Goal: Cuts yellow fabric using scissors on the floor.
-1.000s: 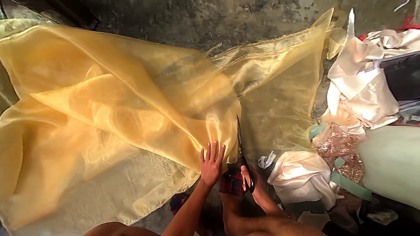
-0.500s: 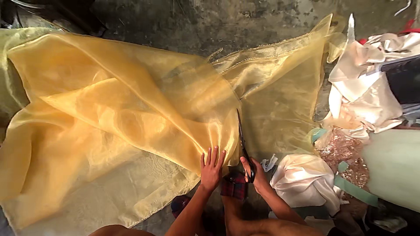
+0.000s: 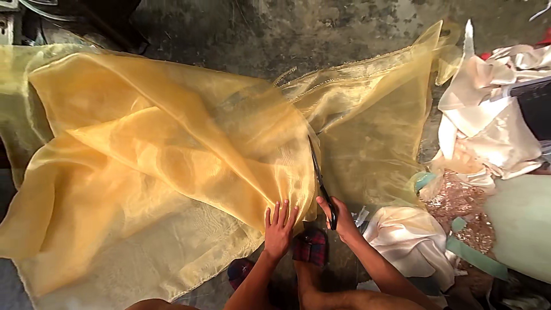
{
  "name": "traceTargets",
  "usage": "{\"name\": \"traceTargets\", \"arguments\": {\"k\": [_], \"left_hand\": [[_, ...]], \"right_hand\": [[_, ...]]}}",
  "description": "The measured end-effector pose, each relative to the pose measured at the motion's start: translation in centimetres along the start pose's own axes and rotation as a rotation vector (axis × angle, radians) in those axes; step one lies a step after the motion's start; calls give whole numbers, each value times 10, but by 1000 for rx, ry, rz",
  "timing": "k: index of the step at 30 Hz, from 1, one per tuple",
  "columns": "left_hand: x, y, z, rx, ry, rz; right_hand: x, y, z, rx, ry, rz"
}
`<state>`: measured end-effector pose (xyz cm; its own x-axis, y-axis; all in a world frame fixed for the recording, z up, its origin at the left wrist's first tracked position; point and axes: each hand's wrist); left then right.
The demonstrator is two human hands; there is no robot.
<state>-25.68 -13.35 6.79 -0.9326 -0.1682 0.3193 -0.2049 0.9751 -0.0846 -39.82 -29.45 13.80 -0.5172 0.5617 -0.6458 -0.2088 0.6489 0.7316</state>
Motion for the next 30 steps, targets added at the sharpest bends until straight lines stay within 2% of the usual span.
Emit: {"name": "traceTargets", "arguments": {"k": [12, 18, 30], "left_hand": [[-2, 4, -3, -19, 46, -6], [-3, 5, -2, 2, 6, -11], [-3, 8, 0, 2, 5, -3]], "right_hand": [[-28, -28, 2, -44, 117, 28], [-19, -27, 0, -8, 102, 52], [-24, -32, 6, 18, 146, -11]]}}
Point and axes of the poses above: each hand's wrist, its own y-axis away from the middle knuckle, its own z-axis out of the palm, x = y × z, and after that the axes turned 7 degrees about -y, right-handed
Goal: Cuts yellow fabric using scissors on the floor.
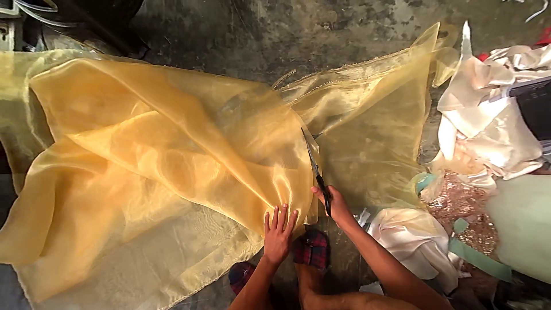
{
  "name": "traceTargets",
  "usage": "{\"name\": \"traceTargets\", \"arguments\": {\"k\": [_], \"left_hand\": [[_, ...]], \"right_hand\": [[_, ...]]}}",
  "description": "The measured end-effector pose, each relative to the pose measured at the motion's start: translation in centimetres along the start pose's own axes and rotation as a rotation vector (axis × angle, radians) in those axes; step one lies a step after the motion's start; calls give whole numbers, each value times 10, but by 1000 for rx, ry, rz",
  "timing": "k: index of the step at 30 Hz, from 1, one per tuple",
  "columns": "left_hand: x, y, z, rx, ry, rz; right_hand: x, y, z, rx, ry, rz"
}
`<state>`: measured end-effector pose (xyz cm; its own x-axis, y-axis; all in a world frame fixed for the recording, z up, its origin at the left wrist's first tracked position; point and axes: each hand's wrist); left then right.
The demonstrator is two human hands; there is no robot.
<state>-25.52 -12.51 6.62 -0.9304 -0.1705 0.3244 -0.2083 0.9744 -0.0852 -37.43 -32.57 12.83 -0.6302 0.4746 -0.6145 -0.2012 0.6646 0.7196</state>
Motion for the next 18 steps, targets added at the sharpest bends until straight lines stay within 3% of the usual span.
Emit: {"name": "traceTargets", "arguments": {"k": [7, 18], "left_hand": [[1, 4, -3, 6, -1, 5], [2, 6, -3, -1, 4, 6]], "right_hand": [[5, 15, -2, 1, -28, -35], [-19, -21, -1, -58, -42, 1]]}}
Point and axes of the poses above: each hand's wrist, its own y-axis away from the middle knuckle, its own z-axis out of the palm, x = y × z, and after that the axes turned 7 degrees about -y, right-handed
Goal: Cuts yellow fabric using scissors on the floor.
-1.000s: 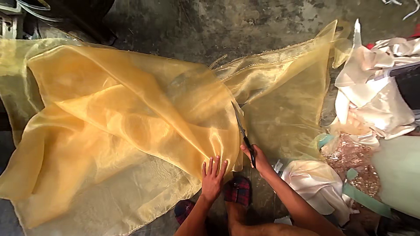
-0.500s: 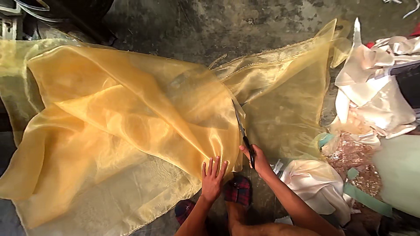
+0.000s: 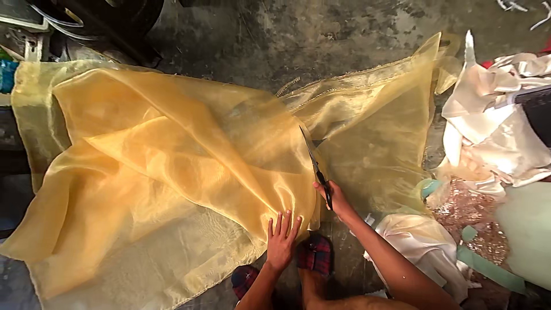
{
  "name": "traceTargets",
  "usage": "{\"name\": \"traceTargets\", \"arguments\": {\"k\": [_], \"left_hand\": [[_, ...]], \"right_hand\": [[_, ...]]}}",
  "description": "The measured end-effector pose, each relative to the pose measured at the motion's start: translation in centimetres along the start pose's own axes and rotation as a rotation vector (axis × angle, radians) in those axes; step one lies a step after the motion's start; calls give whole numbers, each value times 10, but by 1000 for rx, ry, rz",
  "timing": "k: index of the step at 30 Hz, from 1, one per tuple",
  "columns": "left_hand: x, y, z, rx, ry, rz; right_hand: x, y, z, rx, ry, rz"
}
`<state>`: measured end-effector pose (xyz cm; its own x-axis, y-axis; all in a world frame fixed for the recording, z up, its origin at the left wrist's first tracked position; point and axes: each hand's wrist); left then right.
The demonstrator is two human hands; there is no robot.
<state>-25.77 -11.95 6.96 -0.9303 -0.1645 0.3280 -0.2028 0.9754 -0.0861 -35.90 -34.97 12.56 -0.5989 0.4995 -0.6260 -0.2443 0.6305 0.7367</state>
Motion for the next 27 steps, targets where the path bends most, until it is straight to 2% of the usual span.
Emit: {"name": "traceTargets", "arguments": {"k": [9, 17, 22, 27], "left_hand": [[-2, 3, -2, -16, -10, -2], [-1, 3, -1, -29, -8, 3], [-2, 5, -2, -55, 16, -6], [-4, 7, -1, -63, 24, 3]], "right_hand": [[0, -10, -2, 27, 12, -18], [-21, -28, -4, -24, 69, 15], [-16, -35, -7, -6, 122, -44], [-28, -44, -6, -45, 121, 8]]}}
Point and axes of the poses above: each hand's wrist, its own y-axis away from the middle knuckle, its own z-axis out of the palm, x = y × z, and after that the axes turned 7 degrees about -y, right-handed
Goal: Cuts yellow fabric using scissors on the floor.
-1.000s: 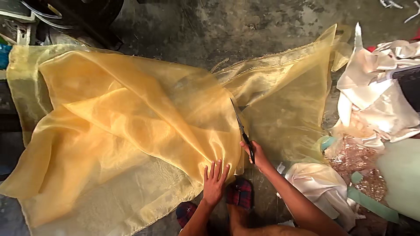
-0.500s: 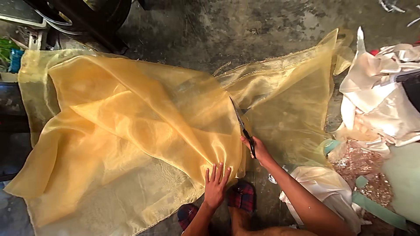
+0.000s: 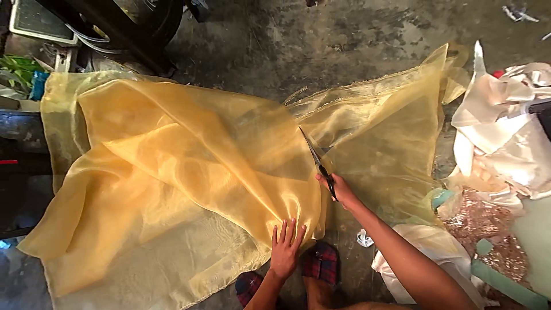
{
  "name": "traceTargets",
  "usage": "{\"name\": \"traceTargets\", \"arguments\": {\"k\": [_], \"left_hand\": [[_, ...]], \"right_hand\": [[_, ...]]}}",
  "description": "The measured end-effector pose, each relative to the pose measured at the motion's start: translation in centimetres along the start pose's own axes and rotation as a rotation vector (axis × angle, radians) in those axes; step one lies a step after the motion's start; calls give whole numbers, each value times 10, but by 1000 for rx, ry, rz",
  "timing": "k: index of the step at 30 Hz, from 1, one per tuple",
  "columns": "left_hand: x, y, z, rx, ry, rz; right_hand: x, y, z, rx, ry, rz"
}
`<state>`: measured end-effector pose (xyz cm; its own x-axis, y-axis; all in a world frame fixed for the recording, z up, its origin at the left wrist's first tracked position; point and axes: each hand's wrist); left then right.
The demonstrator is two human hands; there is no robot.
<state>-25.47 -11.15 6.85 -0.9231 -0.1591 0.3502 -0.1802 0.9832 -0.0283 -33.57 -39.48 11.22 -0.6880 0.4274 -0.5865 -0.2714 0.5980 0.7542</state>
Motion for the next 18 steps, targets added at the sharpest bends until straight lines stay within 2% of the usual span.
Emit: {"name": "traceTargets", "arguments": {"k": [10, 14, 18], "left_hand": [[-4, 4, 1, -139, 30, -7], [-5, 2, 3, -153, 28, -10], [-3, 1, 5, -164, 21, -12]], "right_hand": [[0, -26, -3, 50, 168, -69], [-14, -27, -2, 22, 191, -50], [-20, -34, 5, 72, 235, -55]]}}
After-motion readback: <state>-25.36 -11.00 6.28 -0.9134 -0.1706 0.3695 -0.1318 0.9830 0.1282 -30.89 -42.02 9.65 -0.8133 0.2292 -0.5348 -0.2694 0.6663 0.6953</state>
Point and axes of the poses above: each hand's wrist, its own y-axis away from the middle knuckle, its own z-axis out of the palm, x = y × z, and after that the axes turned 7 degrees about -y, right-handed
